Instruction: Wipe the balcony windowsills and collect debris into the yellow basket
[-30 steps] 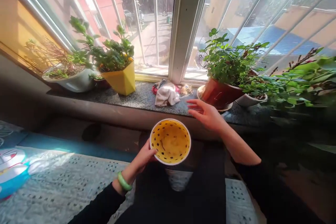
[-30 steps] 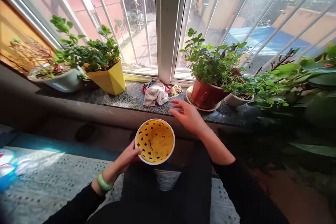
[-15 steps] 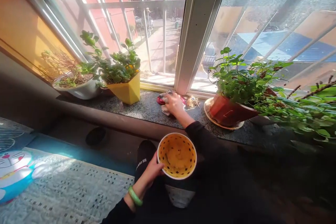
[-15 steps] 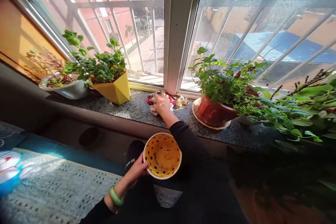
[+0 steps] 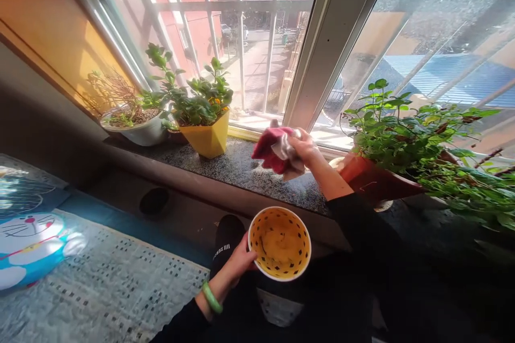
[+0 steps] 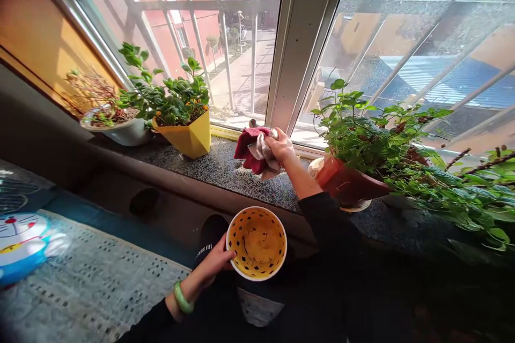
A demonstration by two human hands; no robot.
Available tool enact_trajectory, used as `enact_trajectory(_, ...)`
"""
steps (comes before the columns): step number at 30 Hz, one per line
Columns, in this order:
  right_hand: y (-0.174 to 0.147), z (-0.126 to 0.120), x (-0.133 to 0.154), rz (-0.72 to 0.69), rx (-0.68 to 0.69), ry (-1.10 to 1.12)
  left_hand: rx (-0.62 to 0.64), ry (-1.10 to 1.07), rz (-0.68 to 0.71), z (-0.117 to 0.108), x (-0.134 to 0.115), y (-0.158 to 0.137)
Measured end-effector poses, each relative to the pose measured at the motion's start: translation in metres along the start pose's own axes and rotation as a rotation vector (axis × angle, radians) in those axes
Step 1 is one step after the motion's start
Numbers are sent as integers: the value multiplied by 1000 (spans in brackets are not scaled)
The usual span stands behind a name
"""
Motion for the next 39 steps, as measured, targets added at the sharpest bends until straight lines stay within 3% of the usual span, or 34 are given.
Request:
enact_trajectory(4,-9,-19,6,-6,-96,-59,-32,-6,13,-2,-5,1)
enact_trajectory(8,-15,-27,23,-10,-67,-281,-14,1,39,-2,-15,-2)
enact_trajectory(13,-23,-30,58,-193,-188,-385,-49,23,62,-9,-26,-6)
enact_trajectory(16,-17,-4,59,-214,42,-545,-57,17,75,-13,-27,-7)
enact_trajectory(19,-6,18,37,18,309,-700,-55,9,85,-16,-26,-7)
enact_trajectory(21,0,19,28,122,309,-731,-53,-2,82,-18,-23,-7)
enact_trajectory(25,9,3,36,80,169,-680,-48,-20,65,-21,-20,-7)
enact_trajectory(28,9,-2,41,49,219,-637,-41,-32,53,-21,-19,-7)
enact_trajectory(30,6,-3,38,94,308,-465,-32,-48,50,-20,-19,-6)
enact_trajectory(32,2,-7,35,124,307,-178,-17,-65,56,-18,-20,-5)
enact_trajectory(35,-1,-21,34,100,142,105,-3,-68,63,-16,-20,-4)
enact_trajectory(39,-8,-27,37,64,-28,-76,-30,-37,41,-16,-19,-5)
Point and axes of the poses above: each hand's wrist, its own y-axis towards the middle knuckle, its own z-axis out of the palm, x = y × z, the point moved 5 cm from there along y, towards the middle knuckle, and after that the axes turned 9 degrees about x, right-handed, at the moved point
